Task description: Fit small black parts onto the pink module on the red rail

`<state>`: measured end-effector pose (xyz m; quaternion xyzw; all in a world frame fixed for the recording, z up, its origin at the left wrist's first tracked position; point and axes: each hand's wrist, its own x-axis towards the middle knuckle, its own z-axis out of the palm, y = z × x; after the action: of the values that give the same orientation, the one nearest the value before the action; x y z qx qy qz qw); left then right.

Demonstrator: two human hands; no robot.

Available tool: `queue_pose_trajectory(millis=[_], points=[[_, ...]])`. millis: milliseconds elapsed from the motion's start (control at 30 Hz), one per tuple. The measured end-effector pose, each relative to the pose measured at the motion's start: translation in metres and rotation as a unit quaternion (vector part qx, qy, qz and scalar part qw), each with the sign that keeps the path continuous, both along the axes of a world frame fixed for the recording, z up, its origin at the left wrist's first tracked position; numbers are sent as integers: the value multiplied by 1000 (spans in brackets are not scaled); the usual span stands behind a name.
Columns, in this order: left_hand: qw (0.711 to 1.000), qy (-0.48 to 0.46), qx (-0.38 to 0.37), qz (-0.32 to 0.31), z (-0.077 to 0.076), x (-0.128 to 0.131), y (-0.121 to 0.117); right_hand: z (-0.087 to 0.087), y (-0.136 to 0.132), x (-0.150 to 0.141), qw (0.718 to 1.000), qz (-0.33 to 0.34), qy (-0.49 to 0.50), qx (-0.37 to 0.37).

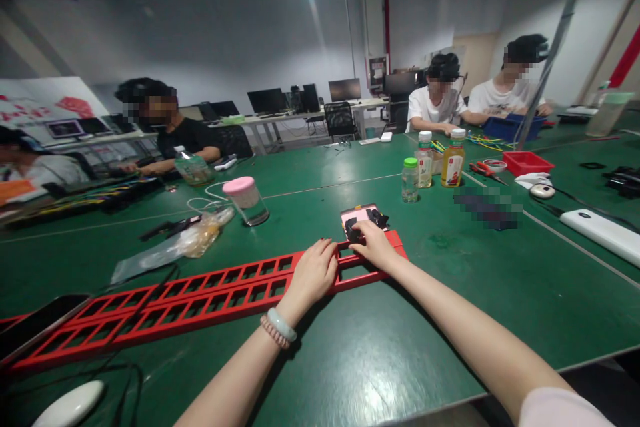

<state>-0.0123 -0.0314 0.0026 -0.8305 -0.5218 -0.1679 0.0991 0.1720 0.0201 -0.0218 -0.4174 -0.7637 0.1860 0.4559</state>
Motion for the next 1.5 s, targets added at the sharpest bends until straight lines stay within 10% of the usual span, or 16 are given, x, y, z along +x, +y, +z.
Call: queue_pose_trajectory(millis=[367,1500], points=[[999,-19,-22,-30,-6,-3,1,-17,11,-7,988,67,-111,89],[994,36,-88,-58,-3,-8,-13,-9,3,-8,985,108,-125,59]])
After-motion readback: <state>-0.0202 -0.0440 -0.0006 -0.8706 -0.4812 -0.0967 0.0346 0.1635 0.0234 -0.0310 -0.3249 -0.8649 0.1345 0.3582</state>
